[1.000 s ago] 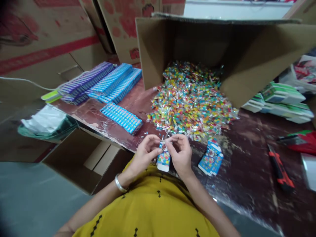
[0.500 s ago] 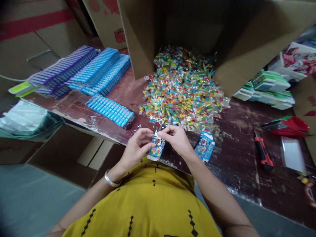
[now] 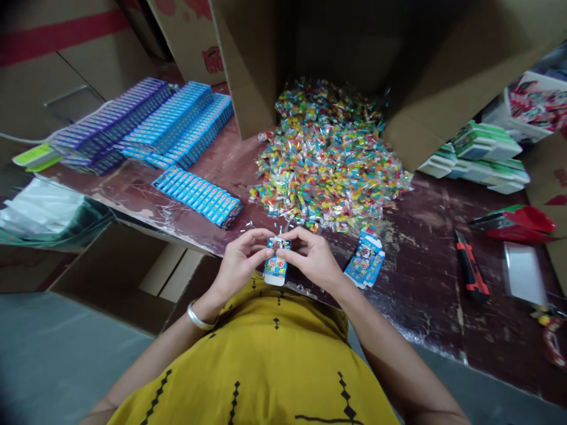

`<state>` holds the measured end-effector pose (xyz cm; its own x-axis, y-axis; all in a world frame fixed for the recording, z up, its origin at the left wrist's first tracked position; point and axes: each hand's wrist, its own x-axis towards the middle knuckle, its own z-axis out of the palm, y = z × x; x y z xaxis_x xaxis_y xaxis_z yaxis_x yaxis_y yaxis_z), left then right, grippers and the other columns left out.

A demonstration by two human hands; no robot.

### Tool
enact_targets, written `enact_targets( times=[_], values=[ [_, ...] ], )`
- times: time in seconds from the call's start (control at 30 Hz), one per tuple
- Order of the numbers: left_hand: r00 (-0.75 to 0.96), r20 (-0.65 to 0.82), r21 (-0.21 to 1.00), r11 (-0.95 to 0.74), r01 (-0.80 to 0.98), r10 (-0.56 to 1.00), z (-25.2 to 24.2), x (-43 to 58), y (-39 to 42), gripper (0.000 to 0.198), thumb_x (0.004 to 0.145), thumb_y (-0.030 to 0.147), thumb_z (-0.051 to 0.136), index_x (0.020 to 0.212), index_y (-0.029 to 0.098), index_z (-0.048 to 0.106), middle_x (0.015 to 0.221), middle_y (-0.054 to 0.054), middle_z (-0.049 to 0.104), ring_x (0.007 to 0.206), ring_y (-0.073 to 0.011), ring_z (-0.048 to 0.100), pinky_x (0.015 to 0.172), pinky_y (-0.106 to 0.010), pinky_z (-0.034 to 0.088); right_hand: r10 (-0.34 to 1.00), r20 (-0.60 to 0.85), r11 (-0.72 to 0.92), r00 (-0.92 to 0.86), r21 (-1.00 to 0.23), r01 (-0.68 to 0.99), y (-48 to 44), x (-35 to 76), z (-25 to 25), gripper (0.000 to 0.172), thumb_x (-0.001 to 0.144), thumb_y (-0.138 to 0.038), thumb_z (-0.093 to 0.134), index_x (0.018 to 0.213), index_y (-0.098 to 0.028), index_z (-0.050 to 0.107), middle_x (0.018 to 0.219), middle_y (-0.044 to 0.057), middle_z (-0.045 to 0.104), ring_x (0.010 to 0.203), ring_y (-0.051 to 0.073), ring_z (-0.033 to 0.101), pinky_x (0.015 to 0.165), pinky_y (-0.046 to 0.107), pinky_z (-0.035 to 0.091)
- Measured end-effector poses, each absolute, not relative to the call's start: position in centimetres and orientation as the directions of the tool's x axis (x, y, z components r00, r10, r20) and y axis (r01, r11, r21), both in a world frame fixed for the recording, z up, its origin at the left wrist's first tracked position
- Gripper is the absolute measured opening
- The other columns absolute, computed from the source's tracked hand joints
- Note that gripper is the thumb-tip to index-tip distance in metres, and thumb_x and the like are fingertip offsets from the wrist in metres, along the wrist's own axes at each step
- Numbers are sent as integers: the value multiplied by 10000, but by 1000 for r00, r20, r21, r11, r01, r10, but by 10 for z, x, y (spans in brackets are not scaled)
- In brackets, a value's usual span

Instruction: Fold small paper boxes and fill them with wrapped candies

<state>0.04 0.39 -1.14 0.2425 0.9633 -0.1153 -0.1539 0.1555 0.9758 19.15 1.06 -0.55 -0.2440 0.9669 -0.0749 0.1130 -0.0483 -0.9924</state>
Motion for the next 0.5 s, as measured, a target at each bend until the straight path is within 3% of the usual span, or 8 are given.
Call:
enact_targets(
  times=[0.13,0.23,0.3,0.37,0.43,0.5],
  values=[
    [221,-150,977,178,-114,964,-15,-3,5,263,799,246,762,998,173,606,943,-17,670,813,-125,652,746,-233,532,947,-117,-68,-301,-983,168,13,195,-6,306,852,-381,735,1113,-232,677,1009,43,732,840,184,701,729,306,571],
    [174,-206,976,215,-33,963,-19,-11,6,300,768,295,793,870,170,540,766,26,606,696,-98,603,635,-191,492,991,-6,43,-136,-934,355,28,211,-9,317,896,-398,670,1160,-225,645,934,41,707,776,181,677,671,308,561],
    [153,-270,959,279,-44,951,-22,-18,6,353,762,324,793,900,182,501,742,42,583,605,-86,576,529,-178,463,984,176,137,3,-775,617,41,226,-13,213,901,-350,652,1064,-214,666,931,56,692,784,197,657,719,349,555],
    [147,-333,930,351,-112,931,-23,-23,5,414,759,332,784,1004,194,479,814,36,596,574,-92,594,499,-205,498,948,315,196,-33,-500,843,53,239,-18,129,870,-268,669,987,-214,686,1000,89,682,913,250,638,823,409,533],
    [172,-377,897,405,-176,910,-21,-26,4,492,758,315,772,1127,202,467,919,14,611,607,-114,645,566,-282,579,929,341,244,-142,-277,930,62,247,-23,110,850,-222,674,958,-221,698,1055,111,670,1021,296,598,849,430,510],
    [221,-399,870,444,-214,890,-20,-25,3,539,766,283,747,1221,210,467,984,0,614,661,-134,679,668,-351,619,912,364,279,-191,-208,937,67,250,-26,63,875,-221,643,903,-223,700,1027,109,674,1017,295,588,838,418,503]
  ],
)
